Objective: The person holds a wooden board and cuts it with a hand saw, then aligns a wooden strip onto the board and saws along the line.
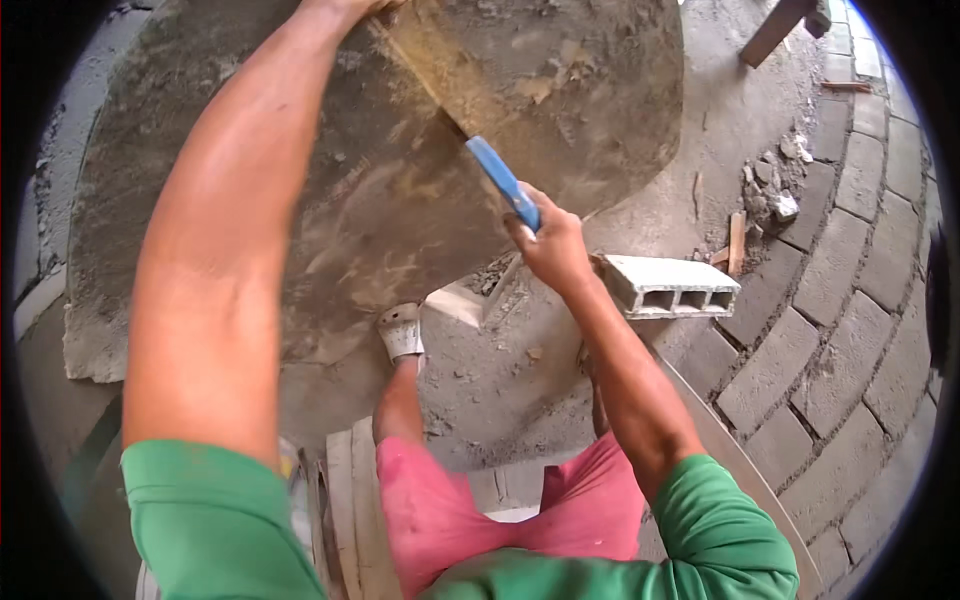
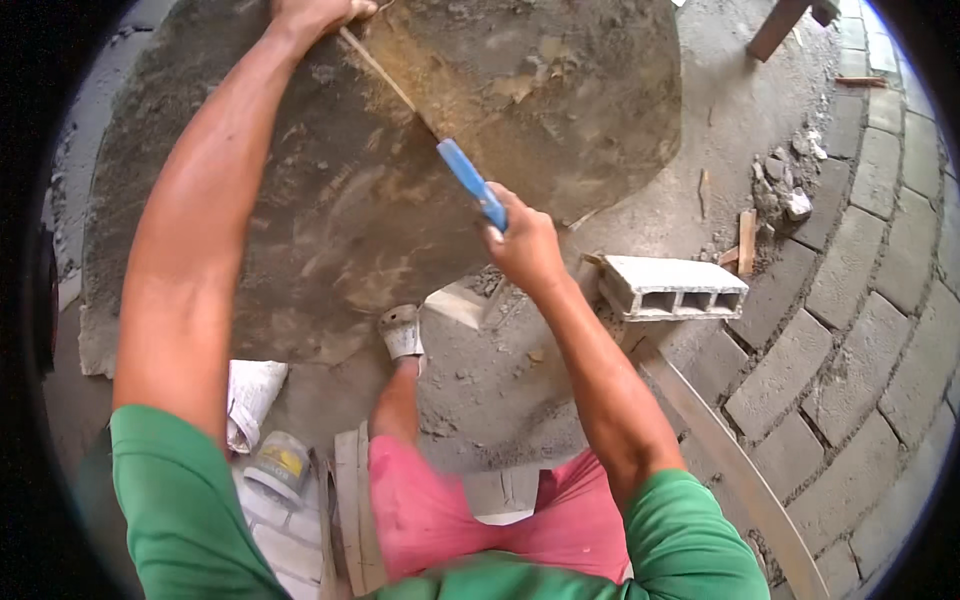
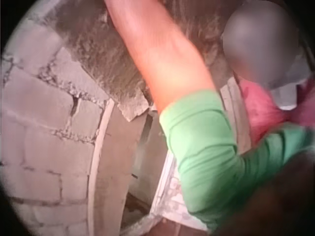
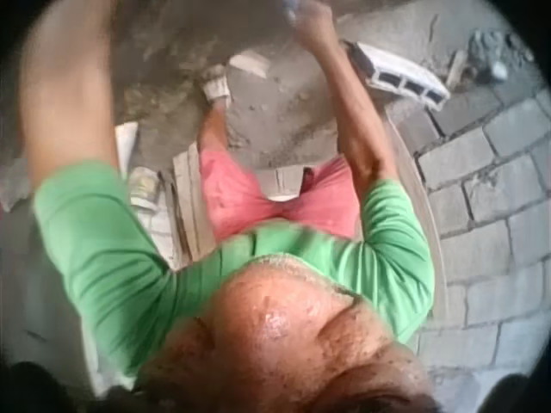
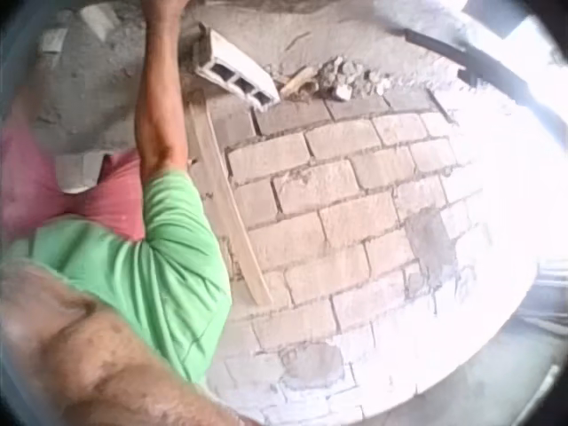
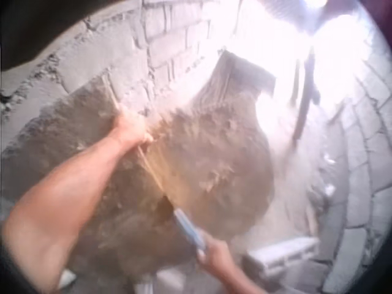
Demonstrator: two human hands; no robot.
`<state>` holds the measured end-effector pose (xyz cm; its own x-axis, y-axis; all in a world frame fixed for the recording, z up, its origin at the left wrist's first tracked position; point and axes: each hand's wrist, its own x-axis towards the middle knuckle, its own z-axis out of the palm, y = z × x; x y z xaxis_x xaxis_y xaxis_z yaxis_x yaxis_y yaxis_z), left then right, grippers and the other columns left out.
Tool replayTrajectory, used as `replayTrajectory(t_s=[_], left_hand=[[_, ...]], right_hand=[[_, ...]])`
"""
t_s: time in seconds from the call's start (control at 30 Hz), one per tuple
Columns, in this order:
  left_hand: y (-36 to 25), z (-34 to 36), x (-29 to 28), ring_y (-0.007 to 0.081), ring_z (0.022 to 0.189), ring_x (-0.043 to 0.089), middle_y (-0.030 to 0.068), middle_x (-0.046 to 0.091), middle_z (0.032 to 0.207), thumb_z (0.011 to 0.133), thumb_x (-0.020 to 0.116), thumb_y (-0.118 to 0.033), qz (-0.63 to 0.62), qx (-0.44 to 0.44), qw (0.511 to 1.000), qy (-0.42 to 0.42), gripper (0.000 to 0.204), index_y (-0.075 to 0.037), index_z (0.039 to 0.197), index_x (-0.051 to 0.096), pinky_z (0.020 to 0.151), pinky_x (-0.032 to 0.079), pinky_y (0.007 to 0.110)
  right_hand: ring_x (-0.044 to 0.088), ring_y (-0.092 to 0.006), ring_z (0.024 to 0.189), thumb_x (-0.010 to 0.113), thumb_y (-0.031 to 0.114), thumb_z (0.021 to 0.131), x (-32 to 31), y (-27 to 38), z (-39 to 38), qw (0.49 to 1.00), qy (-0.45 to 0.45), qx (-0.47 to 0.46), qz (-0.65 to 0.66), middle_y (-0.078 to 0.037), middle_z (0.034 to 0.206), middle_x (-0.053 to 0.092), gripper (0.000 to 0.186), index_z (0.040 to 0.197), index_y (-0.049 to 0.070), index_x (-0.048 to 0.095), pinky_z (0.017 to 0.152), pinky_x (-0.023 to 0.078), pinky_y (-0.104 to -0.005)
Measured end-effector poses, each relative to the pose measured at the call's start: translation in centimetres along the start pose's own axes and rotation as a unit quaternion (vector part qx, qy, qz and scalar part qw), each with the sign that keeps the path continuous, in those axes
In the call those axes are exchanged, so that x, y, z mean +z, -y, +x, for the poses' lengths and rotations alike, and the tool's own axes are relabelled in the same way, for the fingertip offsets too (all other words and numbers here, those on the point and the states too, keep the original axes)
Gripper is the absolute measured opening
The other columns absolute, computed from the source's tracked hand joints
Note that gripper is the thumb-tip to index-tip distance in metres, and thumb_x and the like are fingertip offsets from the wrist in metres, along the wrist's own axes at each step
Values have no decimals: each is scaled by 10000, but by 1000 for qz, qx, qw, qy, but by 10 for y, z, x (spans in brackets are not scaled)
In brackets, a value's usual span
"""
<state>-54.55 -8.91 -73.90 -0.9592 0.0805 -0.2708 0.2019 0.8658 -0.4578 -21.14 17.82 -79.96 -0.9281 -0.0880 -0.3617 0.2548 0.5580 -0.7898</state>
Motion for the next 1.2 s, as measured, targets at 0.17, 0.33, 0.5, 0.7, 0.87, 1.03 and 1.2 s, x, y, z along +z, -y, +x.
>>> replayTrajectory(t_s=[0.17, 0.33, 0.5, 0.7, 0.87, 1.03, 1.2], left_hand=[[-31, -21, -6, 263, 1197, 668, 125, 751, 1202, 881, 613, -660, 10, 43, 999, -22, 660, -93, 1178, 774, 1092, 374, 521], [-45, -28, -6, 275, 1230, 652, 174, 719, 1261, 870, 595, -714, -44, 40, 997, 45, 821, -34, 1321, 680, 1143, 309, 573], [-73, -44, 7, 305, 1284, 614, 197, 663, 1349, 788, 650, -783, -2, 38, 996, -80, 1126, 48, 1517, 439, 1223, 222, 560], [-46, -44, -12, 285, 1148, 684, 155, 737, 1161, 678, 749, -787, -10, -6, 1000, 4, 967, -14, 1251, 655, 1124, 345, 518], [-77, -18, 8, 303, 1123, 692, 168, 738, 1155, 663, 782, -761, -24, 16, 998, -59, 935, -13, 1212, 672, 1110, 378, 488], [-53, -30, 12, 313, 1159, 658, 148, 709, 1217, 652, 785, -753, -36, 51, 996, -60, 912, -46, 1216, 670, 1044, 440, 464], [-39, -32, -12, 236, 1013, 743, 64, 778, 1076, 617, 846, -716, -5, 5, 1000, 15, 791, -117, 1128, 771, 882, 558, 435]], right_hand=[[697, -451, 964, 713, 192, 890, -24, 34, 9, 999, 13, 40, -12, -272, 985, 717, 465, 1329, 78, 613, 853, 535, -505], [705, -448, 932, 701, 250, 926, -60, 105, 94, 986, 144, 19, -81, -274, 971, 723, 366, 1207, 24, 637, 830, 541, -518], [715, -444, 952, 672, 173, 921, -67, -9, -15, 999, 40, -26, -11, -264, 1025, 728, 463, 1358, 36, 608, 867, 562, -481], [760, -366, 878, 695, 51, 856, -162, 26, -169, 995, 79, 49, -35, -240, 980, 731, 545, 1393, 46, 603, 791, 576, -361], [697, -462, 924, 710, 175, 888, -24, -53, 21, 999, 9, 18, -43, -284, 980, 704, 511, 1386, 140, 599, 799, 558, -507], [699, -459, 944, 692, 166, 896, -53, 5, -4, 999, 40, 13, -5, -299, 990, 695, 489, 1374, 120, 601, 802, 558, -490], [687, -341, 1215, 678, 66, 867, -164, 21, -147, 992, 98, 73, -33, -233, 1307, 690, 522, 1385, 26, 619, 1024, 528, -403]])
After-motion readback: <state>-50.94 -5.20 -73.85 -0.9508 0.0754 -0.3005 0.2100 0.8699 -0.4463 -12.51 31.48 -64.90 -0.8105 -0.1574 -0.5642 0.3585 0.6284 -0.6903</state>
